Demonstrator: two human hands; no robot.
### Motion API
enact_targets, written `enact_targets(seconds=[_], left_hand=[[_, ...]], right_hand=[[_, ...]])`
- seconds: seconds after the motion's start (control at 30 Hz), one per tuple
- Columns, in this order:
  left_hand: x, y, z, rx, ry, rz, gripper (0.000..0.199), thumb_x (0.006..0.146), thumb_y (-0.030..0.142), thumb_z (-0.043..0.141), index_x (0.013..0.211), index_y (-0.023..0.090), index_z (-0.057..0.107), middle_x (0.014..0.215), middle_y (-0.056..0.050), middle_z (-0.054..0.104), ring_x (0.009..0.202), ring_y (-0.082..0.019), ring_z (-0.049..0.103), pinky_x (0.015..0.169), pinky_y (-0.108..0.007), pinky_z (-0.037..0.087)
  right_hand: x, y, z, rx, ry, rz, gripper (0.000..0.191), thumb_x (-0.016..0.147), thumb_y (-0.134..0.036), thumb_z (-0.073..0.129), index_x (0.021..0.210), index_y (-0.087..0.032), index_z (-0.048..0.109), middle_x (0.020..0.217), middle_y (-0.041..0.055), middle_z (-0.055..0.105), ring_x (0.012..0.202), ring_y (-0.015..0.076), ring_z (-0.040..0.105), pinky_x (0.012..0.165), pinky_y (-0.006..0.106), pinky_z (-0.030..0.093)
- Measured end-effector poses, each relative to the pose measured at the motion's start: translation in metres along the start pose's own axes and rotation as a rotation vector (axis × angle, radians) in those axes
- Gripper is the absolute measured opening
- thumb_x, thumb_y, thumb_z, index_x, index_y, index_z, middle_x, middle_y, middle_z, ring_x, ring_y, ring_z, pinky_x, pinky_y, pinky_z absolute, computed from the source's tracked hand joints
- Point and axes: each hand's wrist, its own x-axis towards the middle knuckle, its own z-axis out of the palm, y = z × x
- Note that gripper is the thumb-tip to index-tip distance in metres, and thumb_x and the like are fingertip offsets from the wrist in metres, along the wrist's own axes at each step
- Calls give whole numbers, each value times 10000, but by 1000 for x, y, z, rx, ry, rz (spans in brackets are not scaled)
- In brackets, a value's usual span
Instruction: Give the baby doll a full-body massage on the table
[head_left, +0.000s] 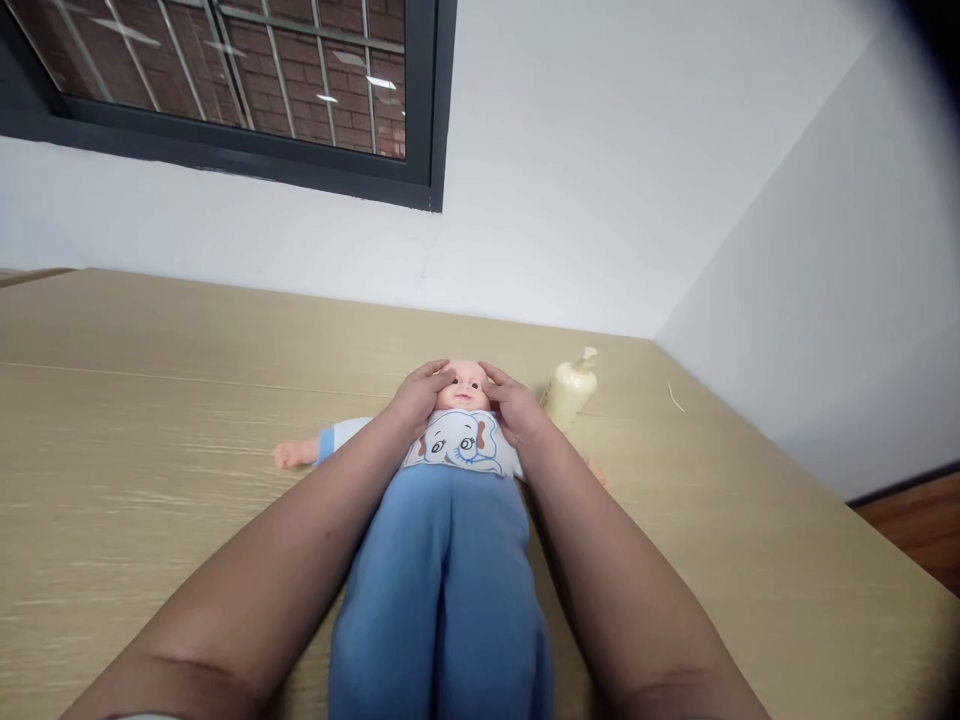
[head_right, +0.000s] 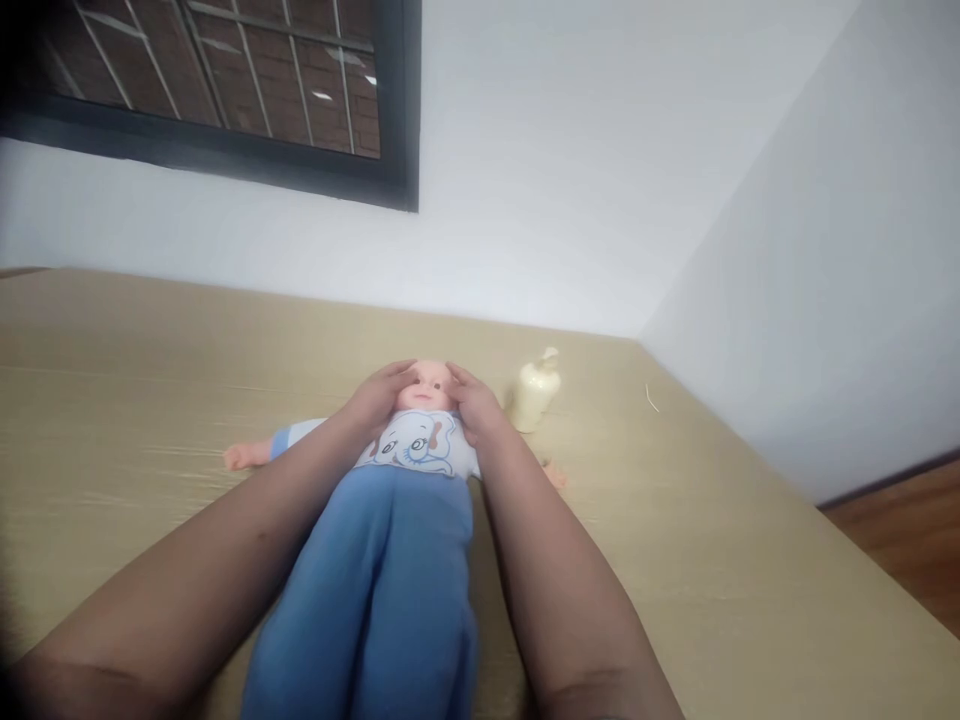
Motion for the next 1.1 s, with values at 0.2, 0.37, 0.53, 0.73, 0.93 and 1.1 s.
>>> enact_targets(seconds=[0.2, 0.37, 0.53, 0.73, 0.93, 1.1], left_hand=[[-2, 2, 0, -5, 27, 8, 402, 691, 198, 767, 1075, 112, 684, 1037, -148, 735, 893, -254, 697, 779, -340, 547], [-3, 4, 2, 9, 52, 2, 418, 671, 161, 755, 1080, 116, 679, 982, -127, 737, 845, -234, 688, 735, -318, 536], [-4, 5, 2, 9, 40, -2, 412, 667, 173, 764, 1065, 113, 678, 973, -135, 740, 834, -246, 697, 730, -331, 541], [-1, 1, 0, 9, 41, -6, 447, 658, 189, 776, 1087, 121, 673, 1000, -144, 741, 863, -270, 710, 748, -355, 550], [-3, 3, 2, 8, 29, -1, 383, 665, 158, 734, 1040, 114, 672, 939, -138, 740, 807, -262, 704, 713, -353, 549], [-6, 5, 3, 13, 47, 8, 390, 668, 158, 751, 1047, 126, 668, 947, -127, 738, 823, -256, 706, 740, -351, 546]], right_hand=[[-3, 1, 3, -69, -43, -95, 599, 761, -302, 768, 1331, -290, 583, 1188, 50, 718, 1052, 252, 688, 911, 435, 588], [-3, -1, 8, -110, -3, -107, 546, 749, -349, 792, 1260, -273, 615, 1109, 50, 730, 980, 247, 697, 859, 419, 595], [-3, -2, 7, -79, 0, -62, 569, 741, -321, 797, 1272, -276, 599, 1124, 52, 730, 983, 248, 703, 869, 429, 593], [-3, -4, 3, -10, -15, -2, 684, 711, -218, 782, 1351, -274, 548, 1161, 58, 729, 1006, 255, 710, 913, 455, 585], [-2, -4, 1, -36, -91, -64, 632, 743, -275, 778, 1337, -263, 565, 1141, 63, 736, 990, 258, 705, 863, 439, 597], [-2, -3, 5, -74, -22, -71, 613, 731, -337, 816, 1294, -256, 589, 1146, 68, 733, 981, 244, 706, 852, 409, 593]])
